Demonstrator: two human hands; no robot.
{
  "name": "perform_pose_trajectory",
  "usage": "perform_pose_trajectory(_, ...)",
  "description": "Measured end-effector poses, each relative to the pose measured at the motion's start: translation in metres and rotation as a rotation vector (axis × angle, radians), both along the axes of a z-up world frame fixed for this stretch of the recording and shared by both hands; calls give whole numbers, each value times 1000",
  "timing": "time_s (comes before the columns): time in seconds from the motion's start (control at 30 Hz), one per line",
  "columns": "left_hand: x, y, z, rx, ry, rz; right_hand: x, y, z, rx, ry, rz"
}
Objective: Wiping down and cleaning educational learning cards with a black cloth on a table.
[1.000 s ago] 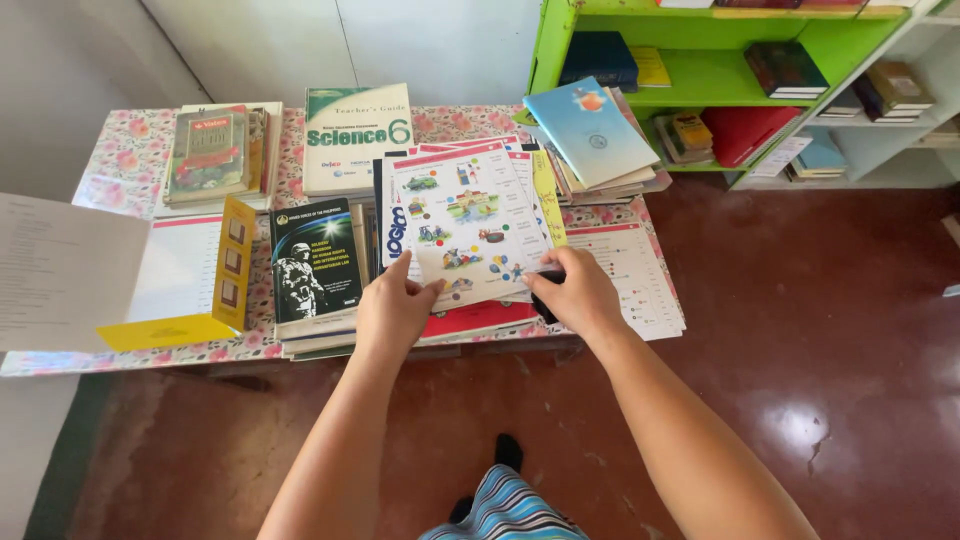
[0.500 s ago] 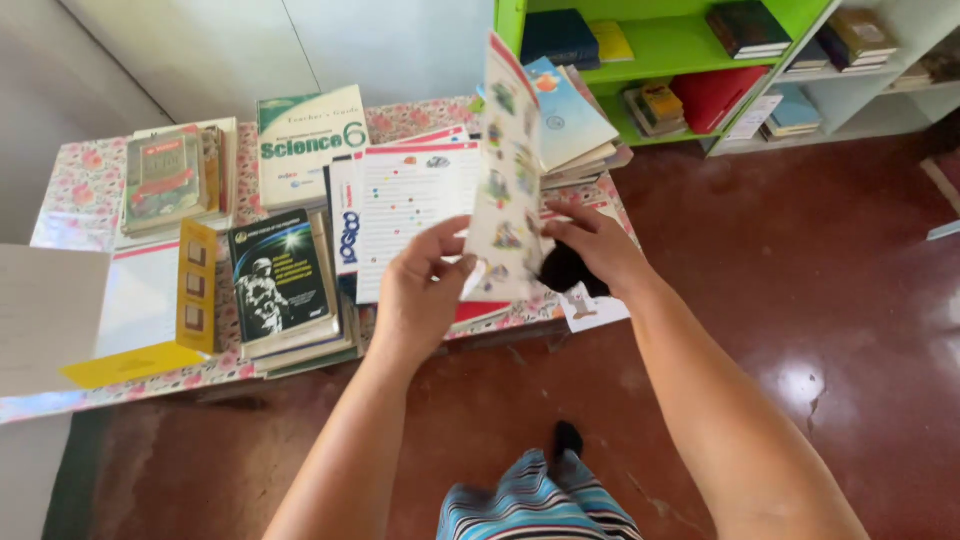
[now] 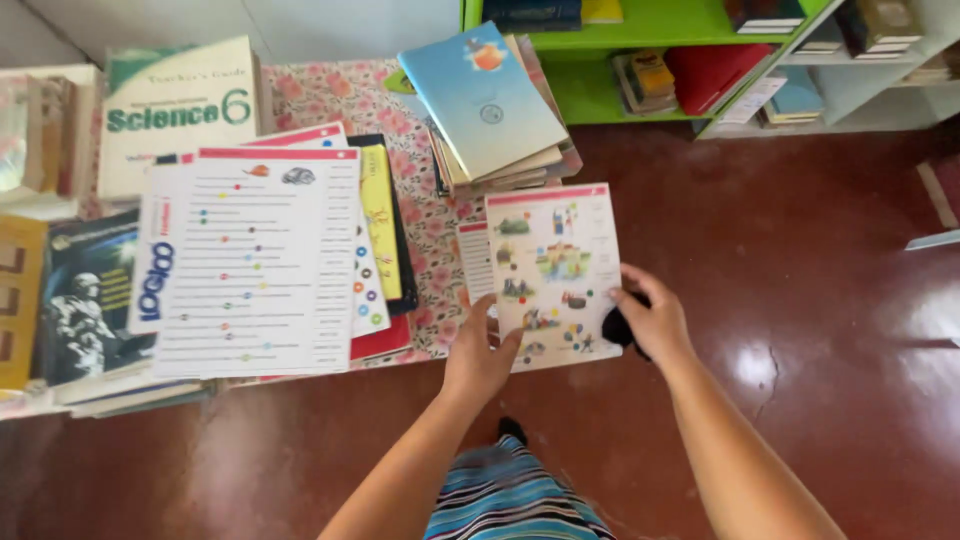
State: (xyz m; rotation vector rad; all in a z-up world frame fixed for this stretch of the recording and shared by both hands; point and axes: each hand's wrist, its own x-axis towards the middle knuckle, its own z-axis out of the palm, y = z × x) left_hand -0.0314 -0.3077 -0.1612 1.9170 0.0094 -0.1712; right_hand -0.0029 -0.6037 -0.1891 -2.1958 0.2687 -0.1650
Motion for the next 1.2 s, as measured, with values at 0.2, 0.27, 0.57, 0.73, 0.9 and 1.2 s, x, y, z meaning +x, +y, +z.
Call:
perform_pose_trajectory(0.2,-10,-11,-54,225,193,159,2,18,-41,-96,115,73)
perform_pose_trajectory(0.27,-8,-11,-54,222,188,186,9,26,-40,-110,132,91)
perform_pose_trajectory(0.57,14,-6,-88,533,125,106,32,54,-30,-308,289,123)
perform_pose_trajectory(0.73,16,-8,-88,522,114,128,35,51,-32,-335,279,140)
perform_pose_trajectory(0.9,-4,-6,-58,443,-55,36,37,6,-56,-246,-11,202)
perform_pose_trajectory(1.2,-14,86,132,343,-555,-141,76,-15,-2,1147,355,-185)
